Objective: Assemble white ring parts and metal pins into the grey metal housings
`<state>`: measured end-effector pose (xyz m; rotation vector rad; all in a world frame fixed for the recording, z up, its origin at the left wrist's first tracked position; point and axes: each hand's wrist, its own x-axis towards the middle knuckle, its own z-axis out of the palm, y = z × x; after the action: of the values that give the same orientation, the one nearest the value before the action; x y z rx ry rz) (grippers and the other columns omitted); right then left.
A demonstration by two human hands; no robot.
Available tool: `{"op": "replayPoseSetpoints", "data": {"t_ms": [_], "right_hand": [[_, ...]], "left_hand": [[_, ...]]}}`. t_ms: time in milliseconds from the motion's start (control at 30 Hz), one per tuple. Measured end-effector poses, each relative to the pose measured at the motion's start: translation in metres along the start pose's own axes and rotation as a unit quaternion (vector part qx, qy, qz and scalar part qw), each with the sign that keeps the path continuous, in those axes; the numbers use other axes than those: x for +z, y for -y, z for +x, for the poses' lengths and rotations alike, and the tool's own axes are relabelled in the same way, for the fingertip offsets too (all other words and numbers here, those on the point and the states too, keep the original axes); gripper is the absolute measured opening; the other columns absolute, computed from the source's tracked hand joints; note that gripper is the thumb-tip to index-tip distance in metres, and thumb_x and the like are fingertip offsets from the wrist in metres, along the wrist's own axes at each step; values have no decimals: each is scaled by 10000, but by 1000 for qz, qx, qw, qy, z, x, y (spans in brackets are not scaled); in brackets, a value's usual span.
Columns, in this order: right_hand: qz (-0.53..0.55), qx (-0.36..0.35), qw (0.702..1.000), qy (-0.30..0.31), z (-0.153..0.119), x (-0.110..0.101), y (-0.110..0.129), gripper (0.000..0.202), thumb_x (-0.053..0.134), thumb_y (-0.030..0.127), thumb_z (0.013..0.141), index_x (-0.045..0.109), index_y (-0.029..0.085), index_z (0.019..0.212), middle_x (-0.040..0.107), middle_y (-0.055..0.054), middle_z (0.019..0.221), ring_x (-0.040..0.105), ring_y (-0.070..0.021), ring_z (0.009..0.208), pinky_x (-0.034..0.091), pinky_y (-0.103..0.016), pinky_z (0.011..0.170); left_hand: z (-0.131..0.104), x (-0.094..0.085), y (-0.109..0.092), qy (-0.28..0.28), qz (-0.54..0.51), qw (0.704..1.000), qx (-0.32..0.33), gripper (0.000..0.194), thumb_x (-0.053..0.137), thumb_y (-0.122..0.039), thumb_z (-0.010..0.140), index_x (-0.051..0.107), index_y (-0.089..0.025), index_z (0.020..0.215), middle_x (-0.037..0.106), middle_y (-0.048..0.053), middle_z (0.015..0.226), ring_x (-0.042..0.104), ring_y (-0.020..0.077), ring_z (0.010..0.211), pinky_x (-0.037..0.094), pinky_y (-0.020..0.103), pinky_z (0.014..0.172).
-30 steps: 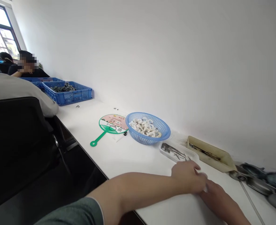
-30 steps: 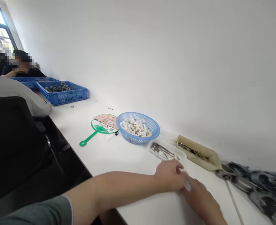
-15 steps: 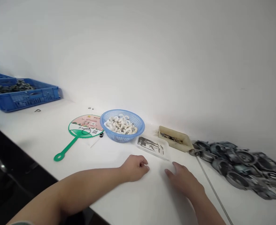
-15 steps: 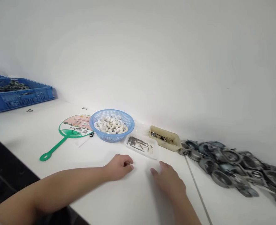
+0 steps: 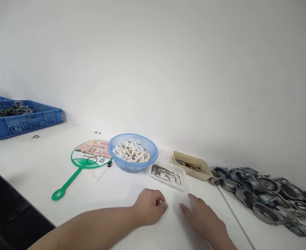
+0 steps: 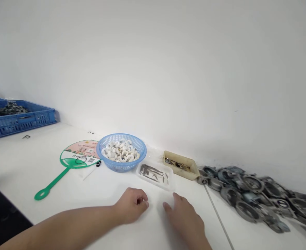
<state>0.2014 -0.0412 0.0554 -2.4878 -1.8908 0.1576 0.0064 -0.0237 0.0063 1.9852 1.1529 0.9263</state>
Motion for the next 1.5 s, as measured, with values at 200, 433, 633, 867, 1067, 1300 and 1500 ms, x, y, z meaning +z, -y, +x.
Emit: {"op": "replayPoseSetpoints", "data": {"t_ms": [200, 433, 633, 867, 1067, 1300, 1500], "right_hand": [[18, 15, 1000, -15, -10, -7, 15, 537, 355, 494, 822, 458, 189, 1252, 499, -148, 1260, 504, -305, 1117, 442, -438, 808], [55, 38, 997, 43, -5, -15, 15, 423, 332, 571, 804, 569, 224, 852, 617, -110, 998, 594, -285, 904, 440, -407, 707], [66, 28, 996, 53, 3, -13, 12, 433, 366, 609, 779, 550, 221, 726, 625, -109, 900, 597, -280, 791, 426, -388, 645], [51, 37, 996, 58, -4, -17, 16, 446, 342, 581, 806, 536, 208, 657, 612, -98, 857, 591, -260, 773, 415, -366, 643], [59, 38, 996, 49, -6, -17, 15, 445, 346, 559, 812, 533, 200, 628, 613, -102, 842, 590, -262, 765, 420, -373, 632], [61, 34, 997, 39, -10, -16, 14, 405, 364, 531, 815, 528, 199, 650, 615, -110, 885, 592, -276, 823, 434, -390, 662], [58, 30, 998, 20, -11, -12, 13, 413, 364, 530, 813, 554, 191, 672, 617, -115, 885, 591, -285, 831, 439, -393, 663]], "left_hand": [[-3, -4, -3, 0, 11, 1000, 0, 226, 497, -357, 762, 660, -206, 804, 632, -7, 665, 549, 140, 613, 403, 241, 589], [-1, -8, -3, -2, 22, 1000, -3, 223, 502, -361, 752, 662, -215, 805, 646, -9, 694, 570, 148, 653, 421, 246, 624], [1, -10, -4, 11, 22, 1000, -6, 228, 497, -358, 752, 660, -220, 831, 656, -8, 726, 586, 153, 683, 436, 246, 636], [-1, -10, -2, 9, 14, 1000, -4, 222, 496, -355, 760, 653, -214, 830, 652, -10, 716, 575, 146, 667, 436, 247, 637], [-1, -9, -1, 14, 3, 1000, -4, 219, 506, -353, 756, 653, -208, 828, 646, -11, 712, 569, 140, 654, 428, 238, 617], [-3, -6, -1, 6, 3, 1000, -6, 229, 510, -341, 759, 655, -193, 857, 634, -4, 684, 545, 139, 626, 426, 240, 603], [-4, -4, 2, 5, -9, 1000, -3, 209, 510, -322, 762, 648, -188, 844, 609, -13, 652, 529, 128, 611, 411, 229, 591]]}}
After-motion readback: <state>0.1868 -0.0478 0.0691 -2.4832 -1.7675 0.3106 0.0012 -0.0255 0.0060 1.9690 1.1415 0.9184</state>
